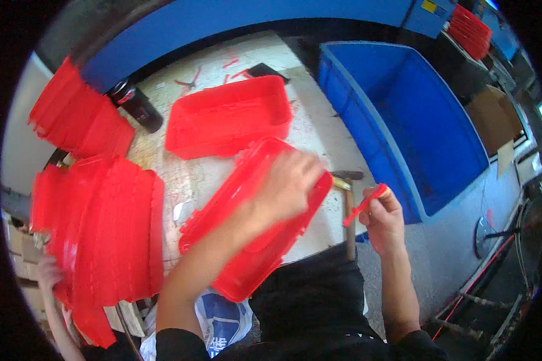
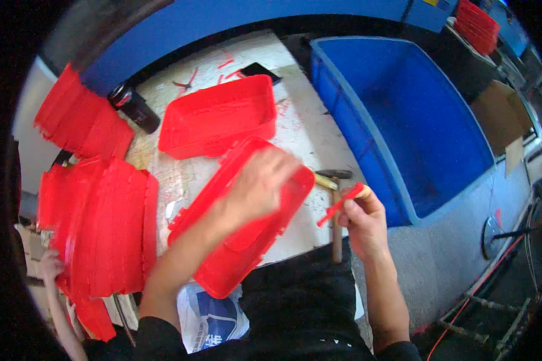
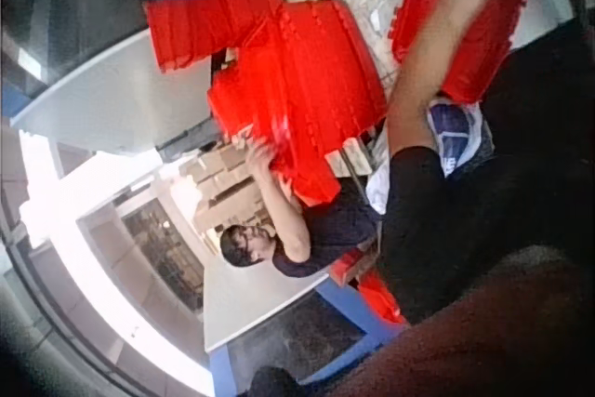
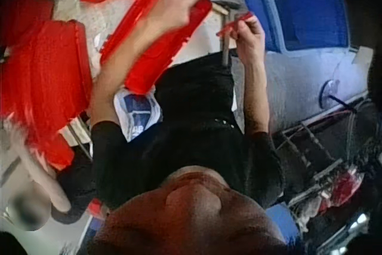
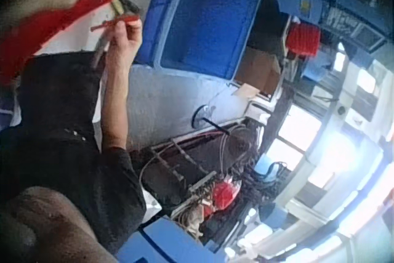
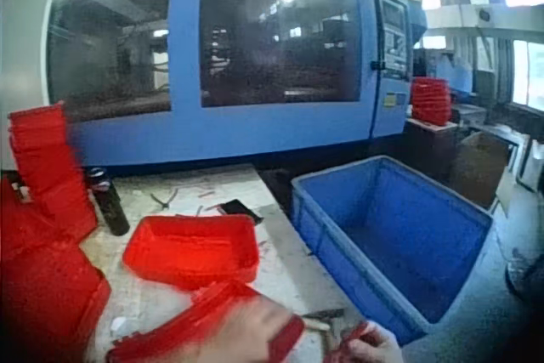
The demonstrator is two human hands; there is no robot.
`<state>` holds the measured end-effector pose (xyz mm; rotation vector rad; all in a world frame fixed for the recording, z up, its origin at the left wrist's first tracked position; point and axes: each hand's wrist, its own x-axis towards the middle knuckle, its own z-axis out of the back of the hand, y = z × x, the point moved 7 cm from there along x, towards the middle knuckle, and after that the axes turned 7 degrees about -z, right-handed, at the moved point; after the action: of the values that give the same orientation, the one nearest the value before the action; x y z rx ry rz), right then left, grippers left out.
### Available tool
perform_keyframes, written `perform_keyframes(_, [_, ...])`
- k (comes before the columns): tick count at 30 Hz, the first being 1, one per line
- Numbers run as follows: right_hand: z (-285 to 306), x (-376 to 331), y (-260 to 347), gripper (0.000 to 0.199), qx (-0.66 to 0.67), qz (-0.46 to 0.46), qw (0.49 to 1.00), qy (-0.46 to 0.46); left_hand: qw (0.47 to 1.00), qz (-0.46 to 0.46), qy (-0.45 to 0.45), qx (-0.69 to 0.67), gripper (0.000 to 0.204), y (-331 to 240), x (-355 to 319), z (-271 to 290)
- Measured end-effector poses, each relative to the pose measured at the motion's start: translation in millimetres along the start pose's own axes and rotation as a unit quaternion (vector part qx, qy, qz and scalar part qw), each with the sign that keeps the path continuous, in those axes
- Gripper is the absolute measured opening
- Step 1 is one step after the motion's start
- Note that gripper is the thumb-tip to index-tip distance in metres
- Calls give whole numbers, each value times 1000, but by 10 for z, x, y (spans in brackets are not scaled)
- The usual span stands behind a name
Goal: The person repeatedly removes small plastic flash from the edges and corners of red plastic containers using fingers and a hammer. They turn the containers over to access different sides and place finished units into a blue bin.
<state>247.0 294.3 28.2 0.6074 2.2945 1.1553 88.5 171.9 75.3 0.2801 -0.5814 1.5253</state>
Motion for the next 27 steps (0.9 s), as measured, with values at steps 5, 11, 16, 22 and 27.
perform_keyframes(5, [163, -32, -36, 19, 23, -38, 998, 43, 954, 25, 288, 82, 33, 1074, 46, -609])
perform_keyframes(11, [-138, 154, -79, 31, -48, 13, 997, 57, 953, 138, 244, 110, 26, 1416, -502, -295])
perform_keyframes(16, [-958, 524, -294, 15, -344, 81, 928, 120, 949, 214, 230, -20, 31, 1345, -1014, -59])
perform_keyframes(22, [-1529, 764, -734, 22, -541, 230, 802, 102, 933, 273, 226, -67, 41, 1247, -1164, 38])
perform_keyframes(27, [-1348, 815, -868, 22, -556, 211, 801, 66, 920, 278, 270, -63, 38, 1194, -1077, -2])
